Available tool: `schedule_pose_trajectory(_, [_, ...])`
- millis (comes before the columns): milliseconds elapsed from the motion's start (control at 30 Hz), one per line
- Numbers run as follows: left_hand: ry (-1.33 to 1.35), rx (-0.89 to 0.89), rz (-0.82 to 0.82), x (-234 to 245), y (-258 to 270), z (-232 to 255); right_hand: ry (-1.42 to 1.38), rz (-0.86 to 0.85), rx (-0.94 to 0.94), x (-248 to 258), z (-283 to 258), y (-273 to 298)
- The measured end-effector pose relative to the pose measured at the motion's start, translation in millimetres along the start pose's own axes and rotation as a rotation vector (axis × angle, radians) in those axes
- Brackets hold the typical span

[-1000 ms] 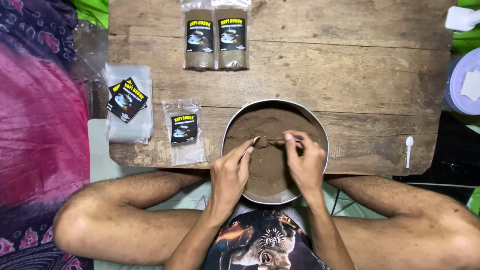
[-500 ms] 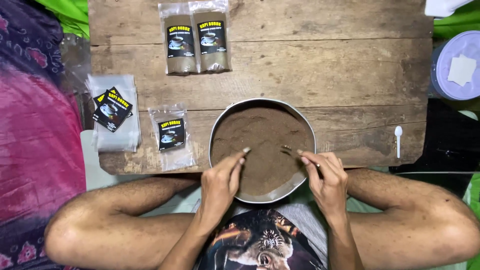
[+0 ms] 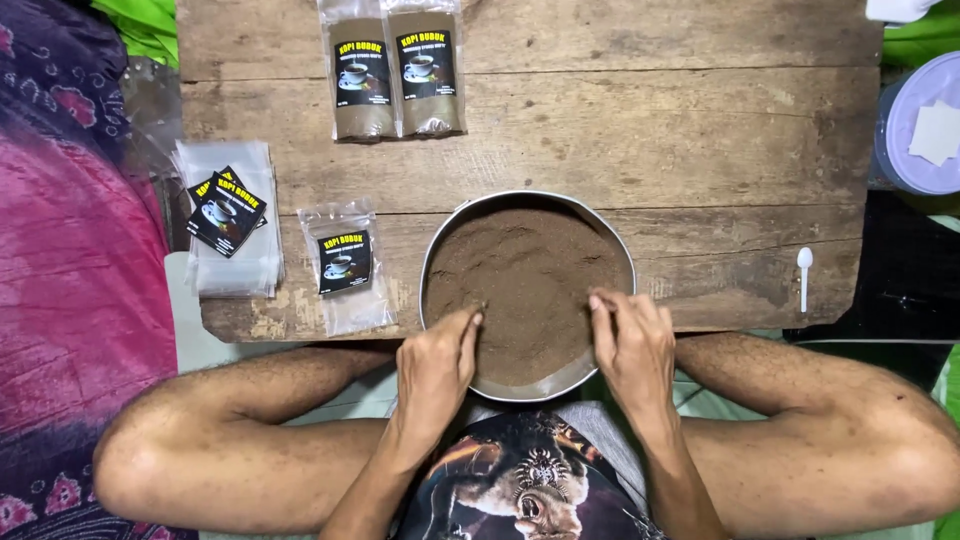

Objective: Manually removing small white impurities from a bowl of ground coffee by hand.

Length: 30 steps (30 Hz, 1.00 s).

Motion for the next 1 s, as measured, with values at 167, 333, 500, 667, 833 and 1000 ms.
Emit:
schedule_pose_trajectory(167, [0.197,-0.038,0.001,-19,-6,18,-0.149,-0.076,-0.030,-15,-19,12])
schedule_pose_trajectory(333, [0.289,-0.048,0.172,-9,-18,17,-0.143,0.138,-0.038,15,-8,-5])
schedule_pose_trajectory(500, [0.306,-0.069,0.073,-32,-26,22,-0.143,0.007,0.110,-6,-35,-4])
schedule_pose_trajectory(667, [0.190,-0.048,0.206,13,-18,25,-0.083,0.097,0.059,30,-18,4])
schedule_pose_trajectory(833, [0.156,-0.045,0.089,-32,-10,13,0.010,0.162,-0.009,13,-7,4])
schedule_pose_trajectory(1000, [0.317,-0.092,0.171,-38,-20,37,-0.152,0.125,0.009,16,-17,15])
Point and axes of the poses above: each hand's wrist, its own y-axis away from the middle knuckle, its own x-axis out of the back of the hand, z = x × y, the point moved 5 cm from there along -y, towards the middle knuckle, and after that the axes turned 15 degrees about -x, right-handed, at the moved point
